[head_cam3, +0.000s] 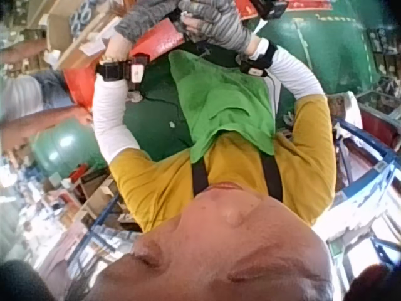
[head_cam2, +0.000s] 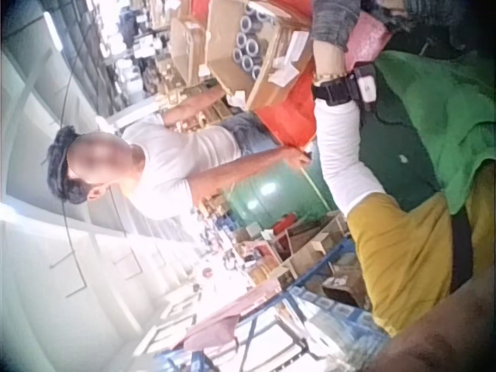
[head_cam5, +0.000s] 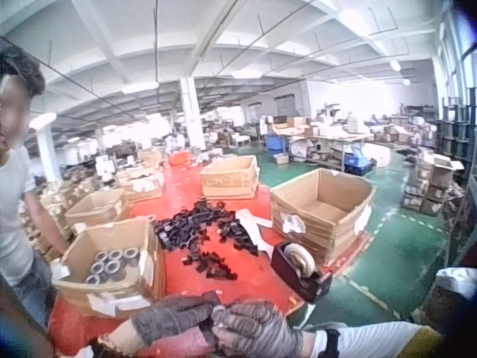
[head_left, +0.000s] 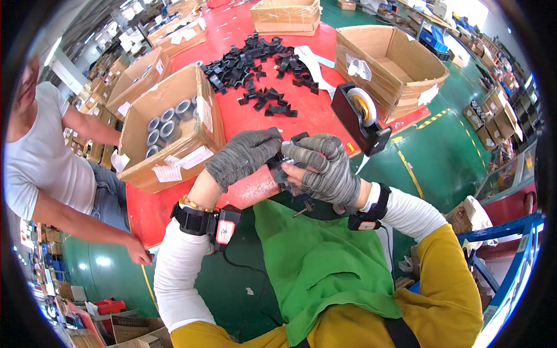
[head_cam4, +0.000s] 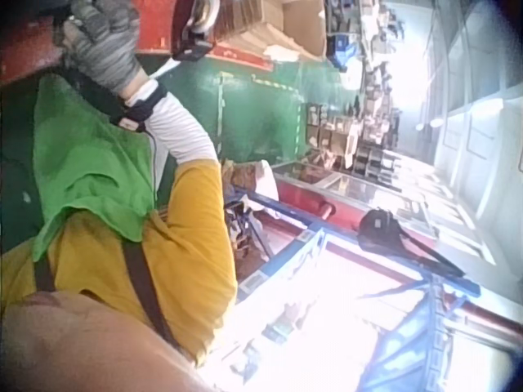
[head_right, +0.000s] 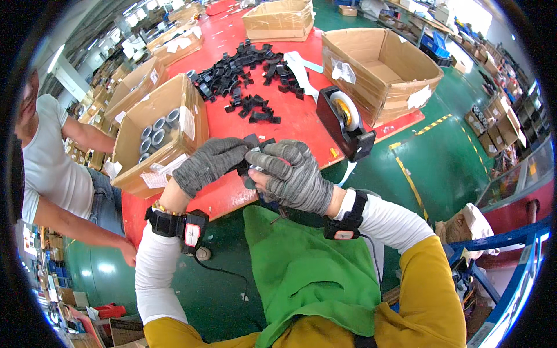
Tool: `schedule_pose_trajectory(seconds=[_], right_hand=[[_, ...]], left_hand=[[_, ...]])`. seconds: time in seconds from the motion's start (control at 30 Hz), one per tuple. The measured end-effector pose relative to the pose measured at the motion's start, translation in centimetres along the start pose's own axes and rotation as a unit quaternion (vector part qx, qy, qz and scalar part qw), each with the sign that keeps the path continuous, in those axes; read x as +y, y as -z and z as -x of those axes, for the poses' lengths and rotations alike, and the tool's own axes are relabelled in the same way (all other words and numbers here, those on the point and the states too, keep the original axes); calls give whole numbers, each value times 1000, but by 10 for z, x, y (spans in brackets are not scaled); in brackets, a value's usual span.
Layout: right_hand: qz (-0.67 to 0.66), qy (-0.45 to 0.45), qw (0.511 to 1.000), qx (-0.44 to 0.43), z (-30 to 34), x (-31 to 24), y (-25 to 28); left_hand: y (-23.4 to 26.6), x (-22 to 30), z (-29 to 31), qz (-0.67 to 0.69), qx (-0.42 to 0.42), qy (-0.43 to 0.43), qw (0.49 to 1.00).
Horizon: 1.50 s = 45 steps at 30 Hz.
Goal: Assembling small metal and plastic components and securing them with tape.
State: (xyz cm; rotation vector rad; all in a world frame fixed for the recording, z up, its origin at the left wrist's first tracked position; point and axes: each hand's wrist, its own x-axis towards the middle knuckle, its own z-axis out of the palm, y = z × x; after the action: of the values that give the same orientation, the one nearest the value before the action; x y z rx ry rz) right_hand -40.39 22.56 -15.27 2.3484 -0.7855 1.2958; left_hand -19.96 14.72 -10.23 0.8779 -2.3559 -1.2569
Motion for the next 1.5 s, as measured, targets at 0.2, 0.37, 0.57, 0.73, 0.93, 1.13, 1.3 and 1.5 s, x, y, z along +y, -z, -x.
schedule_pose_trajectory(seconds=[0.2,0.37,0.57,0.73,0.93,1.13,1.3,1.5], right_hand=[[25,-48,999,-4,33,-14,7],[-155,-265,951,-27,93,-44,15],[-604,-549,568,-107,115,-82,-24],[-830,-499,243,56,102,-89,-54],[-378,-418,793,-230,115,-41,-10],[-279,-381,869,-149,51,8,73],[-410,-257,875,-2,-14,3,75],[-373,-349,859,-16,-9,49,111]], left_hand=[[-10,11,2,-158,-31,0,987],[-20,33,4,-370,18,20,929],[-48,50,-4,-503,102,44,857],[-74,33,-4,-572,214,40,791],[-82,21,-14,-554,283,10,782],[-50,54,10,-498,406,-85,762],[-44,100,-9,-514,394,-201,734],[-53,129,-47,-418,260,-212,844]])
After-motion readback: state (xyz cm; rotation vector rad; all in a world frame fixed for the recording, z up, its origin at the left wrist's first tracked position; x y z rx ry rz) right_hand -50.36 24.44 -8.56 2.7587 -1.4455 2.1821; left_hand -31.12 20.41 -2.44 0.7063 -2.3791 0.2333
